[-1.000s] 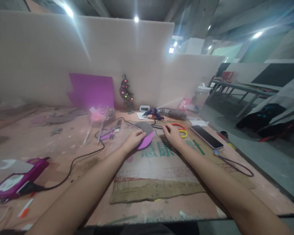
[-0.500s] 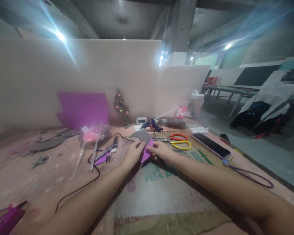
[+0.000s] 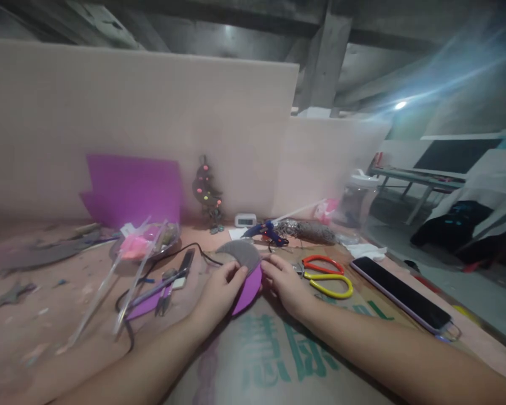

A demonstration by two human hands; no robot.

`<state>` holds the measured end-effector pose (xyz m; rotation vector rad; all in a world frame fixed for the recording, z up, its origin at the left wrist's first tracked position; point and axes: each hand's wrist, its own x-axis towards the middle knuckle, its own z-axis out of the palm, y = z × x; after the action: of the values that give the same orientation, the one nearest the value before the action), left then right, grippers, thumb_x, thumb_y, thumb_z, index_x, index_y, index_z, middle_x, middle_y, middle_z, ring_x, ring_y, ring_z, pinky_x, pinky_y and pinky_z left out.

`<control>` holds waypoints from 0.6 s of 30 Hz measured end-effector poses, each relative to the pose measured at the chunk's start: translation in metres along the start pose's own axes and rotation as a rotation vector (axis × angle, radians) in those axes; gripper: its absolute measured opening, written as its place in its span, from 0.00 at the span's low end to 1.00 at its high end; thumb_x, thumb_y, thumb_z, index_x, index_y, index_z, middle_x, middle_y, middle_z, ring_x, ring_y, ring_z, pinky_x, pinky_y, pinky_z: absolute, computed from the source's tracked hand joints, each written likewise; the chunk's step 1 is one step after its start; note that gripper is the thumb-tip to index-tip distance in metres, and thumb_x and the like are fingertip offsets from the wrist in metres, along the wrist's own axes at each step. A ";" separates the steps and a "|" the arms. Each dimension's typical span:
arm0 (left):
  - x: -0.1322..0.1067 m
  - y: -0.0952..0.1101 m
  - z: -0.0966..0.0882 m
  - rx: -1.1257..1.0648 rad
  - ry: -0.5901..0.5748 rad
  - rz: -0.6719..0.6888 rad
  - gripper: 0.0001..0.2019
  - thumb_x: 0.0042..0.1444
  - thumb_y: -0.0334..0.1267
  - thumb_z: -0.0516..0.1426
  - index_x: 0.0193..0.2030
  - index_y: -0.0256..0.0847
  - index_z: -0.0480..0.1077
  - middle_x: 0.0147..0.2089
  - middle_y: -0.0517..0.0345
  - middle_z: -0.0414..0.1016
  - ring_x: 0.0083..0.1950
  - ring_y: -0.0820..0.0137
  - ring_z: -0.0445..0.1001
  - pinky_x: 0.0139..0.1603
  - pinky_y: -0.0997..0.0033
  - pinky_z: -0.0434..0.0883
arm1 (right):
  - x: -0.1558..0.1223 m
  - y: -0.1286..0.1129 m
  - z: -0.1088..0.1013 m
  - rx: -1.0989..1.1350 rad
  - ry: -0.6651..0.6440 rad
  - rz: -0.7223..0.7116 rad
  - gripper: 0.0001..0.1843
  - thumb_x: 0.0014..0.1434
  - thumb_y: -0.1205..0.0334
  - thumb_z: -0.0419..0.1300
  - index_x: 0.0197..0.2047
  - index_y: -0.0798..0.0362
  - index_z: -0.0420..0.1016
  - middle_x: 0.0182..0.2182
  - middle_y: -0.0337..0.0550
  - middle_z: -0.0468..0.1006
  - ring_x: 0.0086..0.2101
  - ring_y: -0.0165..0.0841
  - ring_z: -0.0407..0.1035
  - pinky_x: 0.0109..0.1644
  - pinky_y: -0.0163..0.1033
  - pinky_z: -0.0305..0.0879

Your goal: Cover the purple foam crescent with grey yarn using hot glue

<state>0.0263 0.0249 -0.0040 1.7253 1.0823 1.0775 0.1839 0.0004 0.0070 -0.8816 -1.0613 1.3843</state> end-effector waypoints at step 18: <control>-0.005 0.010 -0.003 -0.038 0.006 -0.068 0.16 0.57 0.48 0.53 0.24 0.41 0.58 0.23 0.66 0.56 0.25 0.74 0.56 0.25 0.75 0.55 | -0.002 -0.002 -0.004 -0.014 0.012 -0.005 0.13 0.54 0.53 0.64 0.33 0.53 0.69 0.22 0.35 0.74 0.22 0.27 0.69 0.29 0.34 0.66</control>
<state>0.0245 0.0184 0.0048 1.6447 1.1102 1.0546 0.1889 -0.0007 0.0078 -0.8960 -1.0651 1.3670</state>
